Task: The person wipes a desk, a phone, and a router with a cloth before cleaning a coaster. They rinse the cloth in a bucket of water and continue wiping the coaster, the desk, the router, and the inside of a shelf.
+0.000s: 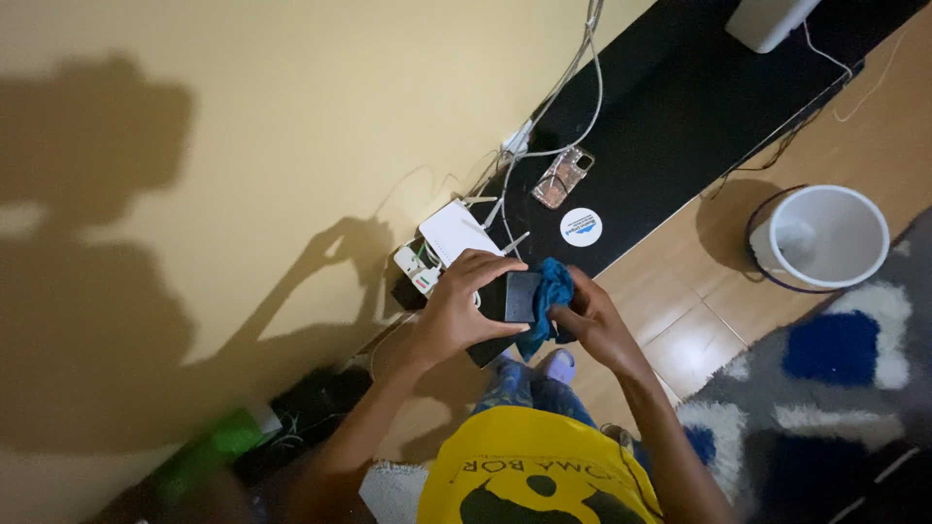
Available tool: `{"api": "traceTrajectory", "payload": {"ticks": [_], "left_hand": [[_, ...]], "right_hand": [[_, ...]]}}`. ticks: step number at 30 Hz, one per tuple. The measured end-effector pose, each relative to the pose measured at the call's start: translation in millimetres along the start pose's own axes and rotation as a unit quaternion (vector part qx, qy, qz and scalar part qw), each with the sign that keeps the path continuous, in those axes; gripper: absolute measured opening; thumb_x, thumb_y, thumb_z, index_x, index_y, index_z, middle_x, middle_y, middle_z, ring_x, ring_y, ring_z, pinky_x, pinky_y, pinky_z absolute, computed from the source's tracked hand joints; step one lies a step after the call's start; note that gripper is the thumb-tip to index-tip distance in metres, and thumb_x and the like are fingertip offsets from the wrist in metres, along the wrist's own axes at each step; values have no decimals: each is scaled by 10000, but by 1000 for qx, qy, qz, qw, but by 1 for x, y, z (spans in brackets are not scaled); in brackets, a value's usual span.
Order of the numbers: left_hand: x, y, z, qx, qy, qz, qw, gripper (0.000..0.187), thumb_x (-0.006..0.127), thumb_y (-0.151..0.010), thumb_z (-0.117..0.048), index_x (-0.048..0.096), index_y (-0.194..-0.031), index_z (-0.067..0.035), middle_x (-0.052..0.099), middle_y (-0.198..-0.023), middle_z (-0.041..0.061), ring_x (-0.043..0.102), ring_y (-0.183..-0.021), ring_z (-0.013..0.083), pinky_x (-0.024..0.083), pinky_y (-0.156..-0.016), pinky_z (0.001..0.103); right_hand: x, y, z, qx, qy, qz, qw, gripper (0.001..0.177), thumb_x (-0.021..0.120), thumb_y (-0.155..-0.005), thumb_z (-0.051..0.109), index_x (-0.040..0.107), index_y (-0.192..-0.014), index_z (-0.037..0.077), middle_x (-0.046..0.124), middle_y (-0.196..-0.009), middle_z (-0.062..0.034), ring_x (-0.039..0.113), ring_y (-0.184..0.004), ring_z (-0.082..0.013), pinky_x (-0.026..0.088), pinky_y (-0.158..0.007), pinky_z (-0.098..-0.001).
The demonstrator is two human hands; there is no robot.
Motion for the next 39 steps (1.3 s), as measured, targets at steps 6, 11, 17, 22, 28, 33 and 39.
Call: {"api": "traceTrajectory", "payload": {"ticks": [6, 11, 17, 22, 28, 33, 39], "left_hand": [[7, 5, -7, 55, 2, 36, 998, 754, 976, -613, -255, 668, -1286, -109, 685, -1268, 68, 602, -1229, 264, 458, -1100, 409], [9, 7, -16, 76, -24, 57, 995, 755, 986, -617, -315, 666, -1273, -119, 682, -1239, 58, 604, -1220, 238, 431, -1122, 418], [8, 20, -1, 63, -3, 13, 998, 791, 997, -602, -276, 652, -1298, -131, 687, -1256, 41, 607, -1224, 215, 427, -1166, 451], [-28, 23, 4, 11, 24, -65, 998, 774, 972, -639, -178, 639, -1335, -129, 654, -1358, 60, 550, -1343, 256, 498, -1122, 401], [5, 26, 17, -14, 54, -142, 988, 765, 983, -637, -143, 646, -1323, -93, 651, -1376, 79, 557, -1384, 288, 466, -1170, 432], [18, 26, 9, -85, 55, -222, 970, 732, 946, -676, -104, 642, -1342, -89, 645, -1388, 101, 592, -1347, 282, 453, -1148, 440], [26, 37, -13, 16, -49, -246, 968, 743, 925, -675, -50, 604, -1344, -77, 666, -1368, 97, 576, -1357, 290, 268, -1276, 532]], "right_hand": [[2, 6, -10, 20, -61, -63, 996, 306, 601, -902, 112, 634, -1205, 87, 663, -883, -26, 656, -760, -123, 564, -693, -281], [-7, -4, -54, 52, -165, -54, 983, 300, 615, -906, 87, 668, -1196, 36, 674, -911, -36, 642, -784, -145, 555, -718, -280], [-4, 14, -101, 232, -262, -96, 932, 381, 547, -993, 273, 593, -1285, 31, 663, -1006, -143, 683, -818, -222, 608, -736, -350], [-36, 12, -80, 69, -485, -219, 844, 422, 499, -1003, 359, 558, -1245, 19, 672, -1104, -164, 707, -983, -240, 639, -837, -411], [20, 22, -87, 145, -434, -231, 858, 391, 552, -995, 356, 559, -1264, 72, 658, -1107, -148, 672, -1004, -268, 603, -826, -412], [67, 40, -31, 91, -504, -169, 842, 328, 555, -1004, 287, 551, -1309, 168, 650, -1172, -57, 667, -1014, -205, 588, -827, -375], [39, 36, -65, 68, -478, -188, 855, 356, 497, -1036, 261, 550, -1368, 144, 650, -1192, -52, 676, -992, -148, 585, -804, -330]]}}
Point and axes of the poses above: each hand's wrist, its own y-axis away from the middle knuckle, its own x-axis out of the palm, z = x × y, the point moved 8 cm from there along -y, towards the middle knuckle
